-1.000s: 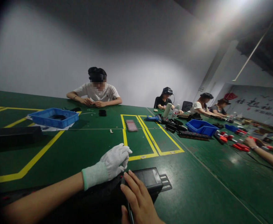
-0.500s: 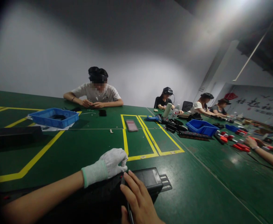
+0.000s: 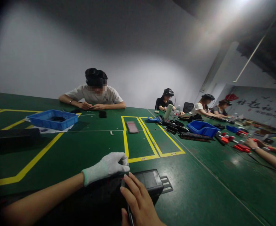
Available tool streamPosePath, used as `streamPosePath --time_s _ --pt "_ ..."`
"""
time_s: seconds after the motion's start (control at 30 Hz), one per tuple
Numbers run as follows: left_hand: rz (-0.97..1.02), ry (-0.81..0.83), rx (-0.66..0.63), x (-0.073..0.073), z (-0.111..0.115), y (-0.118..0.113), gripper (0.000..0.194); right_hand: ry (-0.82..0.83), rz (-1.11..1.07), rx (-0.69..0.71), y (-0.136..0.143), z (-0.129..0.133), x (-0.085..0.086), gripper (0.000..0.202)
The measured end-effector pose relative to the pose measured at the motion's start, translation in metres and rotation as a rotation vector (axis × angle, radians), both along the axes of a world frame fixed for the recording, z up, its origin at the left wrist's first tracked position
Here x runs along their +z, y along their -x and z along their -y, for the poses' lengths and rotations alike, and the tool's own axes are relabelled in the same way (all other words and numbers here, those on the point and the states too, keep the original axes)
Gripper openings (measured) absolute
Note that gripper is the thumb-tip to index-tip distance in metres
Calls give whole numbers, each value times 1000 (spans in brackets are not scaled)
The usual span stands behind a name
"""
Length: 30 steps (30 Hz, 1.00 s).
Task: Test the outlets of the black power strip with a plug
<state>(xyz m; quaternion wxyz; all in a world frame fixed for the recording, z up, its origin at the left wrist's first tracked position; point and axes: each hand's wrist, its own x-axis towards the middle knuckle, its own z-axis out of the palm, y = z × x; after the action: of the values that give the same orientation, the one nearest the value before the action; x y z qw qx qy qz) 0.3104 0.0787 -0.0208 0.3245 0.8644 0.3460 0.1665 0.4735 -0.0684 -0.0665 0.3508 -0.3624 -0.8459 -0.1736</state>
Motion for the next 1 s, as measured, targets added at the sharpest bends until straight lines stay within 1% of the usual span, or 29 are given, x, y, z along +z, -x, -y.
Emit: streamPosePath --time_s 0.1,0.2,0.3,0.47,0.6,0.77,1.0 --pt "115 150 -57 -4 -6 -1 34 5 7 0 -1 0 -1 58" --pt "237 336 -153 -9 -9 -3 49 -2 16 -4 -1 -1 -1 57" --pt "339 511 -210 -16 -9 -4 57 2 22 -7 -1 -1 0 56" --pt "454 776 -214 -27 -10 -8 70 -5 22 -4 -1 -1 2 55" --pt "468 956 -174 -30 -13 -8 71 1 18 -5 0 -1 2 56" --pt "460 1079 -110 -29 -21 -3 72 -11 17 -10 0 0 2 57" --pt "503 1149 -111 -29 -23 -4 67 -20 12 -17 0 -1 0 60"
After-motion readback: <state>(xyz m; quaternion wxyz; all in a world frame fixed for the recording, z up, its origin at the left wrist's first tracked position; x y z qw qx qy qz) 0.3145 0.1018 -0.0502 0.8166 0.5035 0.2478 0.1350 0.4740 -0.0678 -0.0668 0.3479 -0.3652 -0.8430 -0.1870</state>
